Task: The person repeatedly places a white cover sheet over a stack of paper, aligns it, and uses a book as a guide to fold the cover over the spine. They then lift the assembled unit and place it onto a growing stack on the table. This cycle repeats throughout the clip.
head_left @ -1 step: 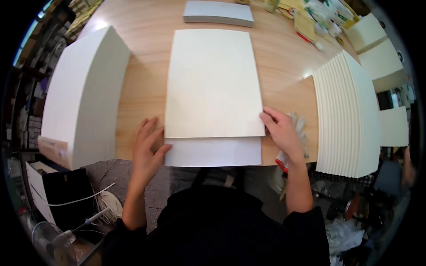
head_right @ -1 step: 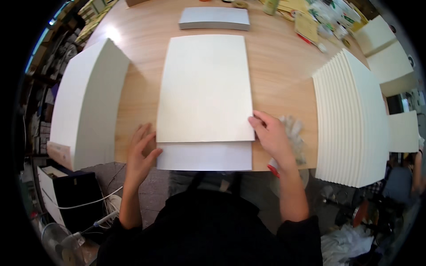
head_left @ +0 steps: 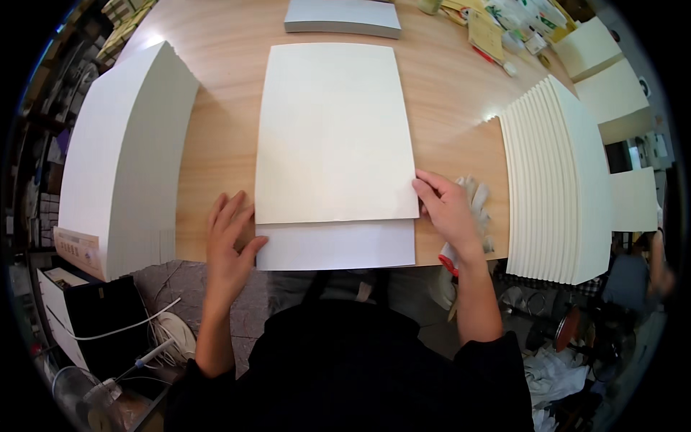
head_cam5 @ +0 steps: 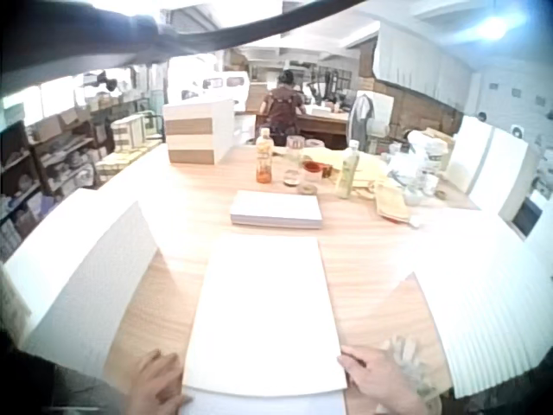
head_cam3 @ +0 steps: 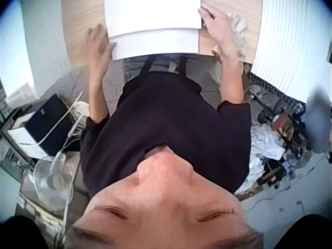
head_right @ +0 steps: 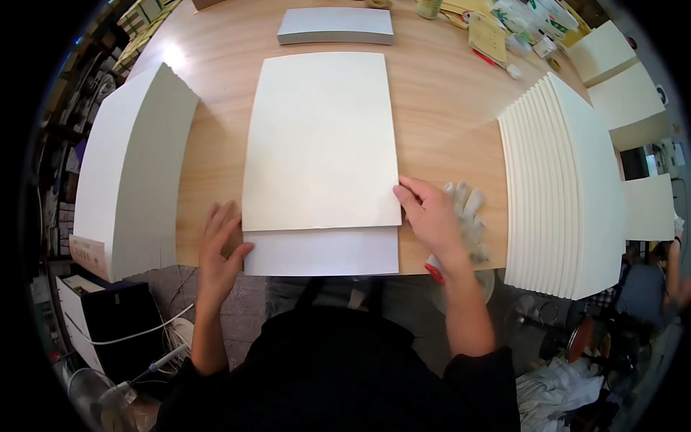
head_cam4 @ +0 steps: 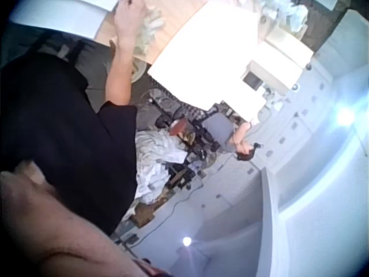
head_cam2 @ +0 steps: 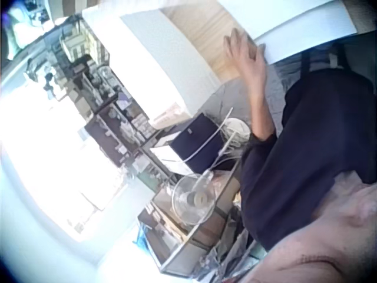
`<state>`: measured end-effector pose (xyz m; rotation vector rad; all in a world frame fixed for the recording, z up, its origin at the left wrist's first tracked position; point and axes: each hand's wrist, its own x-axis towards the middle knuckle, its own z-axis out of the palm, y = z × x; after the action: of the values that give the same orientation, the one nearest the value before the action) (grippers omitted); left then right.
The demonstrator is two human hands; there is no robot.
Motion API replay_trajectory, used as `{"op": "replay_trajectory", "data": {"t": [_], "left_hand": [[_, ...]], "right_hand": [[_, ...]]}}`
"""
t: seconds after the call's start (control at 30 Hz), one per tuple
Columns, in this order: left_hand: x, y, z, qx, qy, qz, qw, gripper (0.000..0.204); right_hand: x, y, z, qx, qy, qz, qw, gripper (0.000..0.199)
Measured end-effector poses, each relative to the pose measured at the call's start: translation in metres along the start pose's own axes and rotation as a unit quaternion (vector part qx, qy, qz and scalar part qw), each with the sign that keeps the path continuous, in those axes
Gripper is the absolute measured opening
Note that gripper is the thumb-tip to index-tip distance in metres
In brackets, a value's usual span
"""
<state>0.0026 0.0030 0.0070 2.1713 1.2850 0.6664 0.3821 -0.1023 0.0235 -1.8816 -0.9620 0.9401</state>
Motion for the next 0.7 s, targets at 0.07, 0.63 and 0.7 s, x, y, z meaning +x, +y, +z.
{"op": "replay_trajectory", "data": {"t": [0.07,0.63,0.7], "left_hand": [[0.0008,-0.0017,0.0012,-0.021,-0.016,0.005,1.0,0.054],[-0.0003,0.0013,-0.0017,0.001,-0.029,0.008,1.0,0.058],[-0.0007,0.0003,-0.0027,0.003,-0.034,0.007,0.999,0.058]], "right_hand": [[0.0006,0.0112,0.0077,-0.019,0.041,-0.055,0.997,0.031],[-0.0022,0.0123,0.0122,-0.086,0.078,-0.15,0.982,0.029],[-0.0016,0.0139,0.0132,-0.076,0.084,-0.159,0.981,0.029]]}}
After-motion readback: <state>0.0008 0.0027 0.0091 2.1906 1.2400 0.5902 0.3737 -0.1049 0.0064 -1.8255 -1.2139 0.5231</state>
